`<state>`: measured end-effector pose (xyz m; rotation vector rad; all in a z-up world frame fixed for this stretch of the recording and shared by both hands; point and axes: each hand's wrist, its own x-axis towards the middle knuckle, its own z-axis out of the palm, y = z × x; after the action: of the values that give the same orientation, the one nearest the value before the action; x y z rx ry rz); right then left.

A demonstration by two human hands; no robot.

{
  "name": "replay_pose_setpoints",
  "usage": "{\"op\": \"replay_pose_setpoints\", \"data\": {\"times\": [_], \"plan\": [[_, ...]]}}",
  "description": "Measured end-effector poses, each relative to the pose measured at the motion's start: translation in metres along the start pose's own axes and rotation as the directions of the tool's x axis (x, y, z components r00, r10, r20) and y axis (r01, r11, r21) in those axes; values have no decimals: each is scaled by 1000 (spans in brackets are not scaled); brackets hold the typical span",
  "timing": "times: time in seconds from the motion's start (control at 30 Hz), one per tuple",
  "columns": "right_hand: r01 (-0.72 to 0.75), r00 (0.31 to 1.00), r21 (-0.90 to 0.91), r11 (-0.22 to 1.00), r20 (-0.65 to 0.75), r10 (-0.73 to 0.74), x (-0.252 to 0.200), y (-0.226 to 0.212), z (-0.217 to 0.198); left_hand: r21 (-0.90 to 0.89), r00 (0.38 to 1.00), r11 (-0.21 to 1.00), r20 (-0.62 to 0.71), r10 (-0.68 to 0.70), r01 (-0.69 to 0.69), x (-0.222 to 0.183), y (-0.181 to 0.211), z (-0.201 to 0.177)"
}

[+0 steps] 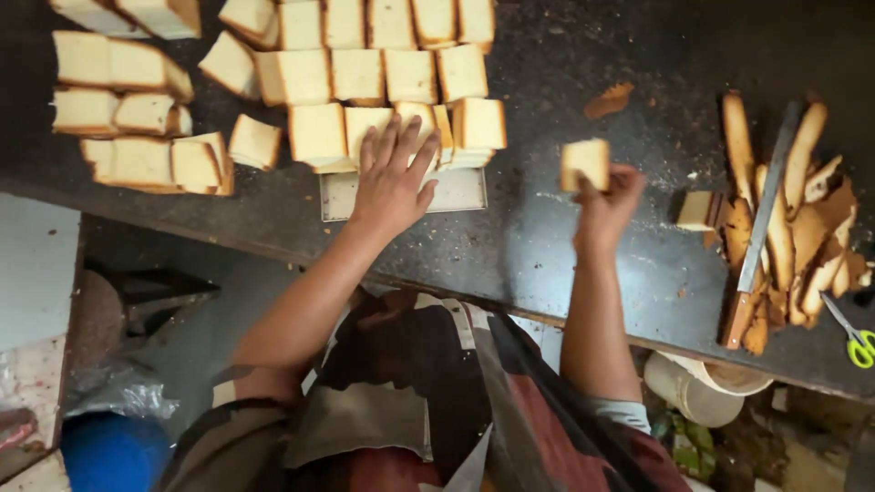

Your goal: The person uses a large knife to cut a loaf of bread into slices and then trims the crusts by hand. They separate the slices and arrange them onto a metal tray, setting the discarded crusts aside on the counter.

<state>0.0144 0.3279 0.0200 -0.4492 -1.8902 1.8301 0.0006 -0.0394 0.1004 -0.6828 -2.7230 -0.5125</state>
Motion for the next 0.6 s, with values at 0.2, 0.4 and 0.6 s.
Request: {"op": "replay_pose_setpoints", "data": {"times": [0.2,0.4,0.6], "plan": [[43,975,-78,996,220,-25,-45,-93,156,-88,999,996,-41,-4,1,-2,-10,-6],[400,914,-521,754,282,-290,-73,-109,170,-115,999,993,-42,27,-32,1,-11,-13],[231,971,-256,939,126,-204,-67,-96,188,-121,996,990,-65,63,-71,16,-7,-9]]}}
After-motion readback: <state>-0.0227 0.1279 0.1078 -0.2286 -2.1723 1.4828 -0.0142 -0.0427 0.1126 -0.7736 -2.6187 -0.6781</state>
